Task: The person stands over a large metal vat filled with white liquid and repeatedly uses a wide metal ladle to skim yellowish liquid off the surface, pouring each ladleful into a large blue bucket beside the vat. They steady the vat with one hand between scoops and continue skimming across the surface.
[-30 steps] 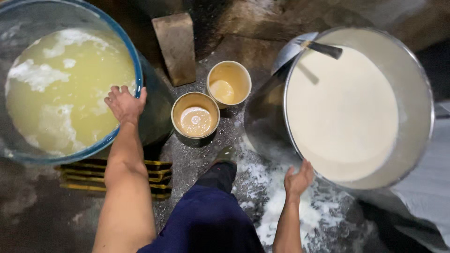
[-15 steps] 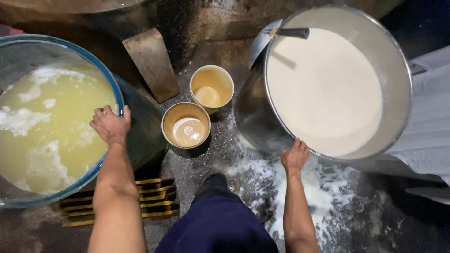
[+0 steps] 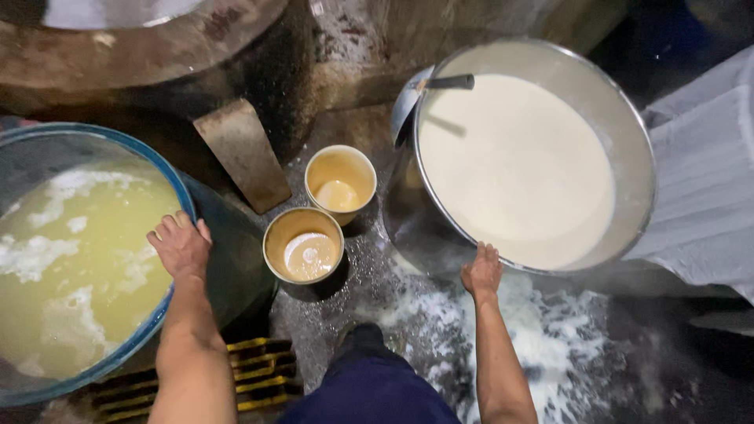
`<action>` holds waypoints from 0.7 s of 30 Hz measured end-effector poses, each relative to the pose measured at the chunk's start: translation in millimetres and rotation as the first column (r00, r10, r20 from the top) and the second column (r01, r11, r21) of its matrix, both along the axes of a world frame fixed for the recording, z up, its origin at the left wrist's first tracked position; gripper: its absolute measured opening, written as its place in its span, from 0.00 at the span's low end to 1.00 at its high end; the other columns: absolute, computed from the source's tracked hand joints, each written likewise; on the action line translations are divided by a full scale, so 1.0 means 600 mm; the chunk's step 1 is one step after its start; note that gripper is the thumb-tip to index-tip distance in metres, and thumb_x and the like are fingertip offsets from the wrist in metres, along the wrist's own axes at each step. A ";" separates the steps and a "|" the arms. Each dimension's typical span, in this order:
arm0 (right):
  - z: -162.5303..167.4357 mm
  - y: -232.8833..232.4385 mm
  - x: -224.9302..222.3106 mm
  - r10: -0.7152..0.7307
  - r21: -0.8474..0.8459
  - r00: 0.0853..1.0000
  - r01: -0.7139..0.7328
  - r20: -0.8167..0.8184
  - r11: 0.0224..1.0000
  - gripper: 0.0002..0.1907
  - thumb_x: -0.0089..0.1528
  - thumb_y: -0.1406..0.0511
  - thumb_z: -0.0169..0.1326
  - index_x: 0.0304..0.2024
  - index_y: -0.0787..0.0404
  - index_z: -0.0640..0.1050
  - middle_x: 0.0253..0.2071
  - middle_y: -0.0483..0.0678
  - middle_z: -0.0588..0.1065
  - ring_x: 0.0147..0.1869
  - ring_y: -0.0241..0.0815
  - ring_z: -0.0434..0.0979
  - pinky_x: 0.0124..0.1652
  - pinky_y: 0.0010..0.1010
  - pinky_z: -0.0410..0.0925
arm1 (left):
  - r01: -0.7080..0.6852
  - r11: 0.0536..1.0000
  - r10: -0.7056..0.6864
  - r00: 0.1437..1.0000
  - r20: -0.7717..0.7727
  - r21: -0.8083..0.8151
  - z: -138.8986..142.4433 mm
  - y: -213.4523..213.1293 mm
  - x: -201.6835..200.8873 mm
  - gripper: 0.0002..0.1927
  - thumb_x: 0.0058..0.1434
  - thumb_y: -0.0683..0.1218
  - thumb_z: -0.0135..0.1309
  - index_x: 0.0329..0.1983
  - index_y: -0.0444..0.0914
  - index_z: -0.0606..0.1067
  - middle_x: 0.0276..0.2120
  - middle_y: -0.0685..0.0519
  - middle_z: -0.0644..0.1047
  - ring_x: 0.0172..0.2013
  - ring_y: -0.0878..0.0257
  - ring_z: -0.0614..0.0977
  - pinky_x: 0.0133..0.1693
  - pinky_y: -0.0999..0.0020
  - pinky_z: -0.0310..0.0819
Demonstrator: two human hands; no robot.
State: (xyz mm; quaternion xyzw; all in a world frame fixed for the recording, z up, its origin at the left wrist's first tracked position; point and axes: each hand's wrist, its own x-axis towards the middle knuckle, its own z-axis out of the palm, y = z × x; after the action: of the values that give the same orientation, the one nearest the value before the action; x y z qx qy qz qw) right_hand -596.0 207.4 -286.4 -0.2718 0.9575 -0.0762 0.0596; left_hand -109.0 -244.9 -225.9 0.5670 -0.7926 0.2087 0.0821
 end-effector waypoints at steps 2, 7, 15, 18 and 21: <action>0.007 -0.003 0.005 0.000 -0.011 1.000 0.000 0.000 1.000 0.46 0.56 0.59 0.61 0.73 0.60 0.58 0.75 0.59 0.56 0.79 0.61 0.51 0.71 0.49 0.53 | 0.052 0.998 -0.050 0.996 0.075 -0.035 0.010 0.003 -0.003 0.27 0.66 0.61 0.54 0.61 0.41 0.73 0.50 0.47 0.74 0.51 0.53 0.75 0.58 0.49 0.64; 0.018 -0.010 0.020 -0.019 -0.011 0.999 0.020 0.047 1.000 0.50 0.55 0.60 0.62 0.74 0.64 0.52 0.77 0.61 0.50 0.80 0.63 0.45 0.72 0.44 0.51 | 0.110 0.993 -0.112 0.992 0.051 0.041 0.013 0.001 -0.008 0.33 0.62 0.59 0.56 0.68 0.41 0.69 0.54 0.47 0.72 0.54 0.53 0.74 0.54 0.54 0.67; 0.021 -0.011 0.025 -0.039 -0.030 0.995 0.041 0.089 0.999 0.53 0.55 0.60 0.62 0.76 0.63 0.49 0.78 0.60 0.45 0.82 0.63 0.39 0.74 0.43 0.50 | 0.046 0.993 -0.042 0.998 -0.044 0.110 0.004 -0.006 -0.007 0.31 0.60 0.55 0.60 0.64 0.41 0.69 0.51 0.45 0.72 0.53 0.51 0.75 0.47 0.55 0.74; 0.022 -0.012 0.028 -0.071 -0.032 0.989 0.075 0.130 0.997 0.54 0.56 0.60 0.62 0.76 0.61 0.47 0.79 0.58 0.43 0.83 0.61 0.37 0.73 0.44 0.51 | 0.045 0.987 -0.031 0.995 -0.094 0.157 0.009 -0.006 -0.008 0.31 0.59 0.53 0.60 0.65 0.41 0.69 0.49 0.44 0.72 0.52 0.49 0.76 0.46 0.55 0.74; 0.023 -0.012 0.031 -0.082 -0.033 0.987 0.088 0.142 0.996 0.54 0.56 0.59 0.62 0.76 0.60 0.47 0.79 0.57 0.42 0.83 0.60 0.36 0.73 0.45 0.51 | 0.057 0.987 -0.035 0.989 -0.142 0.152 0.012 -0.004 -0.008 0.29 0.61 0.53 0.60 0.63 0.40 0.69 0.49 0.44 0.71 0.53 0.49 0.75 0.47 0.54 0.74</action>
State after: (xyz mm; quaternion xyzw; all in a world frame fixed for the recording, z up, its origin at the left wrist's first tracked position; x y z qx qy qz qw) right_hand -577.5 200.1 -272.8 -0.2258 0.9600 -0.1161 0.1181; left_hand -114.1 -247.3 -218.7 0.5663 -0.8118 0.1040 0.0974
